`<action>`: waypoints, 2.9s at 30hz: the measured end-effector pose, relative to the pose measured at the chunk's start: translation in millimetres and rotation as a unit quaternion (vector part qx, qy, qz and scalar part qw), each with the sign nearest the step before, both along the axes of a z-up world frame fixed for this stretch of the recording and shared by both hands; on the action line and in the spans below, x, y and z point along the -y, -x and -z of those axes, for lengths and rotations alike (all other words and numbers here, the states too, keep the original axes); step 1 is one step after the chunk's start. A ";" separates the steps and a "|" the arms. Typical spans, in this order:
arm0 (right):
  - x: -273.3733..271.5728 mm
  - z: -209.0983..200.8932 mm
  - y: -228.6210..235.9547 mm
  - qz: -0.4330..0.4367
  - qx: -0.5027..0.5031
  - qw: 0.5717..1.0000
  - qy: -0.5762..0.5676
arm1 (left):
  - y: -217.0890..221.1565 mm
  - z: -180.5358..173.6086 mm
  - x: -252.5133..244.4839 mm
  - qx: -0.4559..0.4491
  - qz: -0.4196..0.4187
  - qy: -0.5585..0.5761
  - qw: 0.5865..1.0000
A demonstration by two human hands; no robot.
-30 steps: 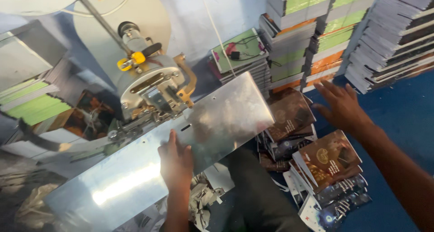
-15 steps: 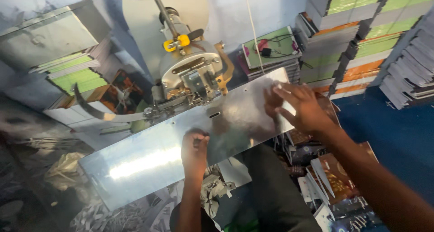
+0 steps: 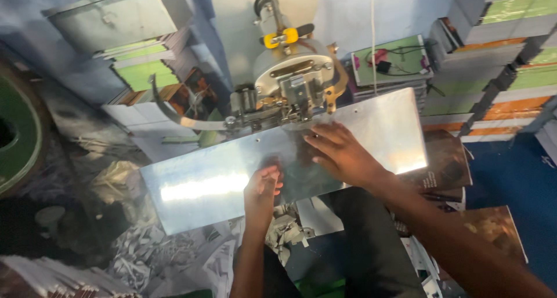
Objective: The person repeatedly picks up a book from a stack, places it into a binding machine, and then removes the bound book to place it on a separate pile. This process is repeated continuously throughout the clip.
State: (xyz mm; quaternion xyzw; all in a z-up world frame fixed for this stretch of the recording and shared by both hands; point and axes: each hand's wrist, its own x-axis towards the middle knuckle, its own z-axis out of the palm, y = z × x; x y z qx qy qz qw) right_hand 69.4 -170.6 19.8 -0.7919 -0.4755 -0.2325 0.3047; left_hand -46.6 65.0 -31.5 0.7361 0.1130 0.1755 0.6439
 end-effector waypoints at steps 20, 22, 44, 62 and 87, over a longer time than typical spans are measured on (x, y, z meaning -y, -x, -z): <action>-184.1 -10.2 11.0 -0.048 0.093 0.991 0.088 | 93.7 -19.2 -72.5 0.095 -0.125 0.014 0.987; -196.6 -13.8 11.1 -0.038 0.069 0.994 0.081 | 95.2 -20.8 -72.2 0.087 -0.130 0.010 0.988; -212.1 -7.3 12.2 0.000 0.027 0.997 0.071 | 257.0 -90.8 -168.4 0.029 -0.426 -0.297 0.854; -213.6 -1.7 8.0 0.009 0.029 0.996 0.084 | 383.6 -128.3 -354.8 -0.231 -0.516 -0.565 0.601; -222.1 -5.2 17.5 0.032 0.035 0.994 0.103 | 382.3 -97.3 -308.3 -0.126 -0.525 -0.681 0.495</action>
